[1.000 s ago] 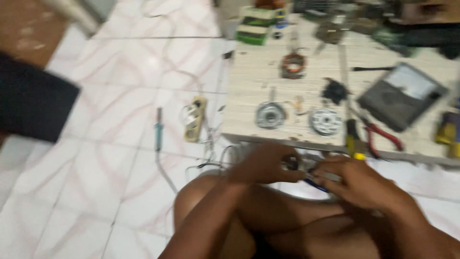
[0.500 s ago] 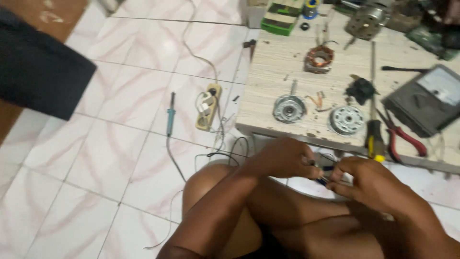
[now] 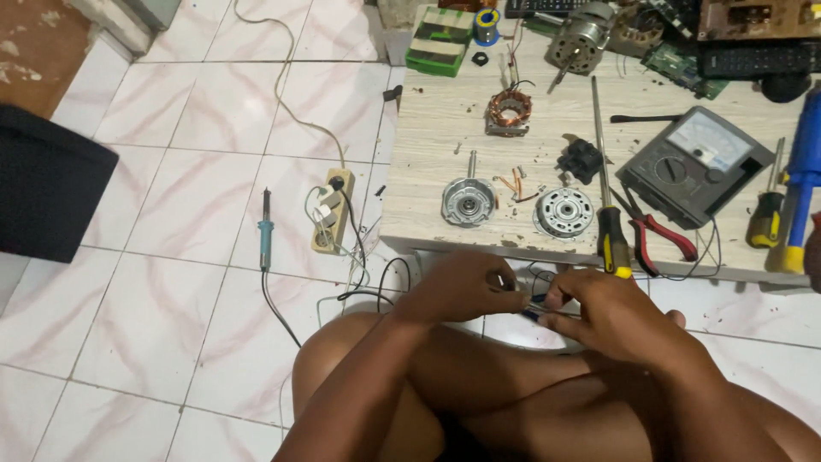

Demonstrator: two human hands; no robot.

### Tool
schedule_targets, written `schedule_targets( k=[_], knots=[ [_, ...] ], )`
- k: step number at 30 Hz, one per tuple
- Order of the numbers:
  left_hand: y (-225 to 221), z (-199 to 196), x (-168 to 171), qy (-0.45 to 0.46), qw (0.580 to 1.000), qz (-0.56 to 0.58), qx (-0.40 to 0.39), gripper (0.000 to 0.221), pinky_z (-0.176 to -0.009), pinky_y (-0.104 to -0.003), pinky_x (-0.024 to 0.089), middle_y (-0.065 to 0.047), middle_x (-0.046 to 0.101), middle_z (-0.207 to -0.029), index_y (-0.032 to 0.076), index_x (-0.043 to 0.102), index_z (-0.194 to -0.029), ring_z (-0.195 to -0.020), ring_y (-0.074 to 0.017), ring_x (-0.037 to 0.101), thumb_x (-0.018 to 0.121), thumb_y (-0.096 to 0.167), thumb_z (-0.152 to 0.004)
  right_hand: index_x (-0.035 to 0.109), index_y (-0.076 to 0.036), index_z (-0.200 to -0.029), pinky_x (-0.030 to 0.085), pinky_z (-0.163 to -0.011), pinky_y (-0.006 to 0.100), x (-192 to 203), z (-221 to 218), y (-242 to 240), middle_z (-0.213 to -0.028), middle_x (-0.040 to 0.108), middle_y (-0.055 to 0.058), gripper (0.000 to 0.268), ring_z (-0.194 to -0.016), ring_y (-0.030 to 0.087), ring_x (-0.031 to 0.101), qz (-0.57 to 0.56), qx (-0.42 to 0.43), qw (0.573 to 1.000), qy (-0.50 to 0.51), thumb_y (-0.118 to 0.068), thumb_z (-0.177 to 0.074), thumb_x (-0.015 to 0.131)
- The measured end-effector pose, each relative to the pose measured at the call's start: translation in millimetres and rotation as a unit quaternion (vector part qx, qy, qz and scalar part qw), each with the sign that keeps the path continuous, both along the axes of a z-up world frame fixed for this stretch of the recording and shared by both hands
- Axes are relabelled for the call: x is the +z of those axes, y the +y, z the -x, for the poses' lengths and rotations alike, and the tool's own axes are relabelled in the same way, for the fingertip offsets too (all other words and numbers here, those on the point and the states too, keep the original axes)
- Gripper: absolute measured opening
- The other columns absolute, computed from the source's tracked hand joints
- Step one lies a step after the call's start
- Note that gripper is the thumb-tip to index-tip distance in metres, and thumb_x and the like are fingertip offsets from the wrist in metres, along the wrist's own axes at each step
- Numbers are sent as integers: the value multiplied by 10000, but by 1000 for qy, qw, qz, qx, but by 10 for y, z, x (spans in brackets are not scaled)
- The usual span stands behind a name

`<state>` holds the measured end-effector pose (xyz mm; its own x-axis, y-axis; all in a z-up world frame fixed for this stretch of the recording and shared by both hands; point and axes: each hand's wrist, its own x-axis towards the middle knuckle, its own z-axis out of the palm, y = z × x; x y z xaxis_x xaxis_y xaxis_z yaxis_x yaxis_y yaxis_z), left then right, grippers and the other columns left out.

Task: Disassembling and cleaning the internal components of a small electric motor using a screwdriver.

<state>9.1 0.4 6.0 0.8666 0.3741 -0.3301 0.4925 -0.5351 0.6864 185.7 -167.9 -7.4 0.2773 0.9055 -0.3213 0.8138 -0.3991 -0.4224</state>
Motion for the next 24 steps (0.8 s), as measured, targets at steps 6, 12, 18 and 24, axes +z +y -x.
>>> schedule_targets(
  k=[6,12,18,24],
  knots=[
    [47,49,-2,-38,999,-14,-2,442,-630,-296,533,9,776,-799,140,797,-972,-667,-158,696,734,499,-722,746,-264,-1078,578,-759,355,131,14,1,-1018,818,-29,347,-813,208,752,5,-40,997,71,-407,-769,812],
    [137,102,31,39,999,14,-20,684,-936,-509,544,-115,782,-1023,147,753,-1162,-1084,-368,724,643,699,-773,730,-133,-1098,619,-829,476,174,15,72,-1043,795,164,335,-1027,382,768,-14,-20,991,135,-359,-856,782],
    [151,187,168,-24,999,23,3,535,-942,-551,550,-142,788,-1036,176,730,-1191,-1115,-405,717,720,488,-756,751,-146,-1196,607,-757,487,135,-15,53,-1033,790,192,410,-980,390,756,-51,-42,983,170,-294,-818,810],
    [174,206,145,-76,996,46,6,518,-966,-518,563,-141,789,-1067,170,712,-1219,-1137,-374,725,741,420,-767,780,-128,-1201,606,-702,430,97,-62,29,-991,795,159,430,-937,319,772,-78,-100,971,202,-275,-802,847]
  ],
)
